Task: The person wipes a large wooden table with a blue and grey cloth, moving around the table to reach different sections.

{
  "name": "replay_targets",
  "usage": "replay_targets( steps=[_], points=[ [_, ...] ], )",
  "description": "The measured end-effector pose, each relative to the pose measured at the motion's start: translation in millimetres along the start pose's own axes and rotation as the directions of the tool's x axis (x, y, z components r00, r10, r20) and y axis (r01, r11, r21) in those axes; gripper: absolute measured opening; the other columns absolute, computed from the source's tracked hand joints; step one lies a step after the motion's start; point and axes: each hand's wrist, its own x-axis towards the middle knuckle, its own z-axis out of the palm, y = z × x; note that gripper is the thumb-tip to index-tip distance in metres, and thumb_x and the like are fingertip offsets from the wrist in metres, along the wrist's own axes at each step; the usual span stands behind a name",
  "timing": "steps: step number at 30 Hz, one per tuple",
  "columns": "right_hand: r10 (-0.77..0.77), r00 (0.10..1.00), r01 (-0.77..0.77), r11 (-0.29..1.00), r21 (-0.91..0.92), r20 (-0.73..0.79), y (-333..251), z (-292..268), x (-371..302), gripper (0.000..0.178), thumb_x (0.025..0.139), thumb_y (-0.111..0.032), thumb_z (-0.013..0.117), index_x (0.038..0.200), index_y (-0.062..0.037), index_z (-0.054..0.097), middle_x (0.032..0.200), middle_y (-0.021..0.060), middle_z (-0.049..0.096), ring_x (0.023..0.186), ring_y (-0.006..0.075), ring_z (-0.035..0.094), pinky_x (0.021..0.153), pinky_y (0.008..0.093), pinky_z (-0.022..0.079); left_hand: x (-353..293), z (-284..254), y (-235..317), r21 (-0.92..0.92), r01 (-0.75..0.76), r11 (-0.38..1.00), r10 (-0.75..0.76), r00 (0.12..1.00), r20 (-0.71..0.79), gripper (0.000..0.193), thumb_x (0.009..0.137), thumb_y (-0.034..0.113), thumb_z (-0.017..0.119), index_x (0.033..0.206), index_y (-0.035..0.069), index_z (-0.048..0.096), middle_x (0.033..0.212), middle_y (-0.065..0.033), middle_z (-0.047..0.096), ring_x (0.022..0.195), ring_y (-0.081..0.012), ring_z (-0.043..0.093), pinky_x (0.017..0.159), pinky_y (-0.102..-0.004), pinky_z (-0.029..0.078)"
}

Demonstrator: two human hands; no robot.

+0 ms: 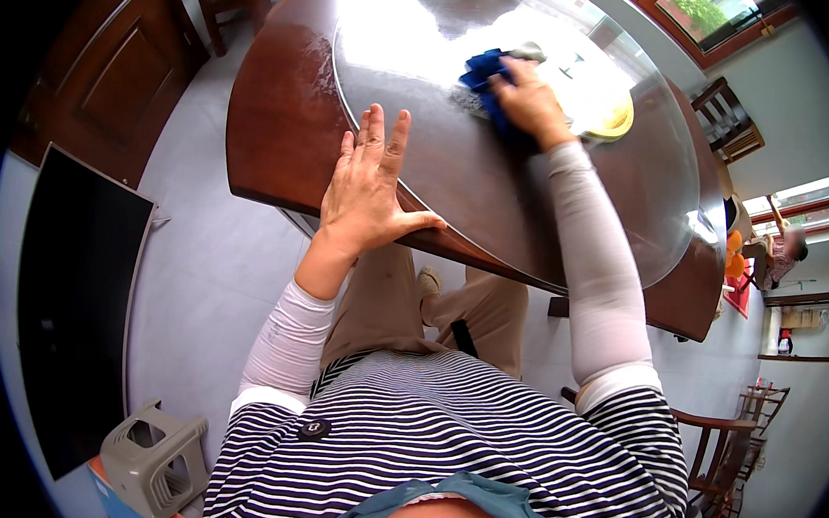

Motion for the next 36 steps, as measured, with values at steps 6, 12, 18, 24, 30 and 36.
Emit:
replay_targets(
  steps=[6,12,18,24,30,36],
  points=[
    [-0.44,0.896,0.419,0.884,0.206,0.067,-137.4,-36.6,-115.0,0.055,0.088,-0.036,0.068,0.137,-0.0124,0.056,0.143,0.0178,0.053,0.138,0.0368,0.044,0.11,0.0551,0.036,-2.0,3.7,-2.5,0.066,0.061,0.996,-0.061,0.998,0.004,0.145,0.059,0.062,0.086,0.16,0.016,-0.006,0.162,-0.03,0.016,0.151,-0.04,0.02,0.116,-0.0676,0.016],
    [-0.295,0.93,0.241,0.94,0.243,0.221,-93.1,-85.6,-158.1,0.06,0.088,-0.035,0.072,0.141,-0.0161,0.053,0.149,0.0121,0.05,0.144,0.0361,0.038,0.113,0.0606,0.031,-0.7,5.6,-2.2,0.074,0.011,0.997,-0.01,1.0,-0.012,0.144,0.06,0.073,0.079,0.16,0.019,-0.008,0.162,-0.029,0.015,0.149,-0.0402,0.025,0.114,-0.0707,0.017],
    [0.174,0.982,-0.168,0.983,-0.072,0.077,92.7,-74.8,-101.0,0.058,0.095,-0.051,0.058,0.144,-0.0203,0.052,0.148,0.0119,0.052,0.141,0.0338,0.043,0.107,0.0578,0.036,-2.2,2.3,-0.8,0.1,0.003,0.995,-0.004,1.0,0.008,0.143,0.056,0.077,0.076,0.161,0.02,-0.001,0.165,-0.0221,0.014,0.151,-0.0365,0.023,0.116,-0.0685,0.015],
    [0.581,0.811,-0.582,0.787,-0.206,-0.073,203.6,-98.8,-99.2,0.071,0.095,-0.061,0.05,0.149,-0.0154,0.045,0.15,0.0169,0.048,0.142,0.0389,0.039,0.115,0.0495,0.033,-1.9,6.0,-2.3,0.084,-0.009,0.996,0.011,1.0,-0.017,0.136,0.058,0.078,0.073,0.162,0.022,0.005,0.165,-0.0203,0.013,0.153,-0.0341,0.016,0.116,-0.0696,0.013],
    [0.462,0.886,-0.463,0.873,-0.157,-0.041,155.0,-87.7,-129.3,0.067,0.098,-0.055,0.049,0.15,-0.0126,0.043,0.153,0.0173,0.044,0.145,0.039,0.034,0.116,0.0474,0.032,-10.2,6.8,-16.7,0.035,-0.151,0.988,0.154,0.985,-0.074,0.11,0.072,0.061,0.078,0.159,0.019,0.026,0.166,-0.0122,0.02,0.155,-0.0298,0.013,0.114,-0.0717,0.009],
    [0.161,0.987,-0.162,0.985,-0.052,-0.021,42.6,-81.6,-176.7,0.061,0.096,-0.045,0.058,0.146,-0.0119,0.048,0.15,0.0184,0.046,0.145,0.0393,0.034,0.112,0.0594,0.033,-8.4,-6.8,-2.0,-0.012,-0.205,0.979,0.204,0.978,-0.053,0.104,0.071,0.065,0.074,0.156,0.019,0.035,0.165,-0.0131,0.022,0.154,-0.0297,0.015,0.114,-0.0727,0.008]
  ],
)
